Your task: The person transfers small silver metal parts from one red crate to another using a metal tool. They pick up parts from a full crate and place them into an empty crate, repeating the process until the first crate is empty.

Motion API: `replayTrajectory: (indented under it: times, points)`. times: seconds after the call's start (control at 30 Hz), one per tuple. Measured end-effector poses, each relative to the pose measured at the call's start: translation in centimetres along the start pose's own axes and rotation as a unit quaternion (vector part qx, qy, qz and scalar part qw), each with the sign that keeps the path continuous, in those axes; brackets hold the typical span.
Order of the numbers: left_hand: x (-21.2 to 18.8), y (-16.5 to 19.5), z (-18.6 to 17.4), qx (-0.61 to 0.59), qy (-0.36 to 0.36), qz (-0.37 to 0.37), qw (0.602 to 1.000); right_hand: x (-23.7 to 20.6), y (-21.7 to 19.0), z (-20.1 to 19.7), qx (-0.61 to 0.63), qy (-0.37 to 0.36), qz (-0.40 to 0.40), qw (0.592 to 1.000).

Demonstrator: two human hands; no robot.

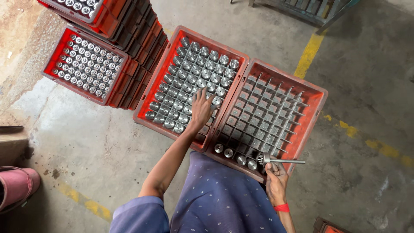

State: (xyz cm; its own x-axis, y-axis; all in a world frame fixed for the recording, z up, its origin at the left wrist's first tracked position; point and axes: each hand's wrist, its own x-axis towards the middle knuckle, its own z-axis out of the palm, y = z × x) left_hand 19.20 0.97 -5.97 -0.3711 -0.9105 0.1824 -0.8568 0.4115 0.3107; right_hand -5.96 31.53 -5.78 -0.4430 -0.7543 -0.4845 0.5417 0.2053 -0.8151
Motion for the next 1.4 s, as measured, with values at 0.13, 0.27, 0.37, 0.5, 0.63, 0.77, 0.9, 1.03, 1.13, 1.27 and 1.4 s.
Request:
replayTrajectory:
  times: [0.13, 0.27, 0.37, 0.5, 0.63, 0.77, 0.9, 1.03, 1.13, 1.27, 1.4]
  points:
    - [0.4, -0.1, -1.2, -0.017, -0.056, 0.041, 0.997, 0.2, 0.5, 0.2, -0.008, -0.020, 0.004, 1.000]
    - [-1.2, -0.7, -6.5, -0.208, 0.057, 0.068, 0.974, 0.0, 1.2, -1.3, -0.044, 0.001, 0.028, 0.999]
    - [-2.5, 1.9, -8.1, -0.490, 0.104, 0.000, 0.865, 0.3, 1.3, -1.5, -0.020, -0.025, 0.045, 0.998]
    - [-4.3, 7.4, -5.6, -0.657, -0.141, -0.217, 0.708, 0.8, -0.1, 0.5, -0.008, -0.094, 0.015, 0.995]
    - [-10.2, 12.0, -4.4, -0.444, -0.072, -0.084, 0.889, 0.5, -3.5, 3.7, -0.080, -0.070, -0.016, 0.994]
    - [-14.3, 16.1, -5.6, -0.370, -0.135, -0.092, 0.914, -1.3, -6.8, 4.9, -0.094, -0.091, -0.044, 0.990]
    - [-14.8, 18.3, -5.8, -0.330, -0.152, -0.091, 0.927, -2.3, -7.8, 4.1, -0.182, -0.119, -0.063, 0.974]
    - [-15.5, 18.9, -4.4, -0.307, -0.222, -0.059, 0.924, -2.1, -7.3, 1.6, -0.206, -0.198, -0.108, 0.952]
    - [-16.1, 19.1, -3.3, -0.334, -0.252, -0.048, 0.907, -1.2, -6.5, -0.2, -0.197, -0.228, -0.076, 0.950]
    - [-15.9, 18.6, -2.7, -0.340, -0.289, -0.005, 0.895, 0.0, -5.7, -2.4, -0.060, -0.188, 0.060, 0.979]
    - [-15.7, 17.3, -2.6, -0.272, -0.276, 0.099, 0.917, 1.0, -5.8, -4.2, -0.111, -0.096, -0.034, 0.989]
